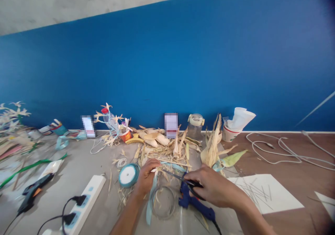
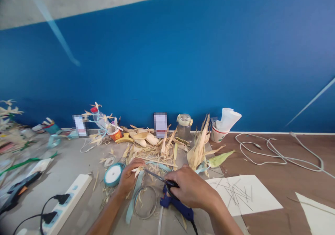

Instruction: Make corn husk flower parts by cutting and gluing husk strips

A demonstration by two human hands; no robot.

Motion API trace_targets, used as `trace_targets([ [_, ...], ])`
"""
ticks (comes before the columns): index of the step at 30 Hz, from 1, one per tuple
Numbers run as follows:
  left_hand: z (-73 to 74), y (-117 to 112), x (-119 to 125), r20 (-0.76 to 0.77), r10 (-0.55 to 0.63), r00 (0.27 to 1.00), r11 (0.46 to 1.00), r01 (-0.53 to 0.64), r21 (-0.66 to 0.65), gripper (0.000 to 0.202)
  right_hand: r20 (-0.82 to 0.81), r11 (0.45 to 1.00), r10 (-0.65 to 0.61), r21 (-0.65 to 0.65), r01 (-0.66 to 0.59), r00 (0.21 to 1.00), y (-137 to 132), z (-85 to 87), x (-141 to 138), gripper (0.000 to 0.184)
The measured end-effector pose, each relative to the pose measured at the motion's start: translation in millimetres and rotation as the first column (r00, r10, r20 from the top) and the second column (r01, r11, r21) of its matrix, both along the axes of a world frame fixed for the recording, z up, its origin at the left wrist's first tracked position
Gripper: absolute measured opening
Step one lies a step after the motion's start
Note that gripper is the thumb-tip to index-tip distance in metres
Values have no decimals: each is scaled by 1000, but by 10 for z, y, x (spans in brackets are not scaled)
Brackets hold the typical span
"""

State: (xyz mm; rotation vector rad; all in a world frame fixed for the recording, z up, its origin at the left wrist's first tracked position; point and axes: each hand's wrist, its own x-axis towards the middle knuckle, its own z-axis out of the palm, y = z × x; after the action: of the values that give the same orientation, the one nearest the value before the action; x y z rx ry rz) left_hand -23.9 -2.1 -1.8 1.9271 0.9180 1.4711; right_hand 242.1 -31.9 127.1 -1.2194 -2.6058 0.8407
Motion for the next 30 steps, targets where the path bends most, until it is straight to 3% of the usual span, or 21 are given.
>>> trace_targets([
  [16, 52, -18, 22, 0, 40, 999, 998, -40, -56, 24, 4, 999, -24, 31, 23, 1000, -6, -11, 4, 16],
  [22, 90, -19, 35, -14, 69, 998, 998, -68, 14, 27, 13, 999, -37, 12, 37, 999, 3, -28, -8, 14],
  [27, 85, -21, 50, -38, 149, 988, 989, -149, 19, 19, 18, 999, -43, 34, 43, 999, -12, 37, 30, 17],
  [30, 71, -22, 39, -31, 208, 978, 978, -209, -21, 16, 42, 993, -114, 40, 112, 993, 2, 58, 44, 18],
])
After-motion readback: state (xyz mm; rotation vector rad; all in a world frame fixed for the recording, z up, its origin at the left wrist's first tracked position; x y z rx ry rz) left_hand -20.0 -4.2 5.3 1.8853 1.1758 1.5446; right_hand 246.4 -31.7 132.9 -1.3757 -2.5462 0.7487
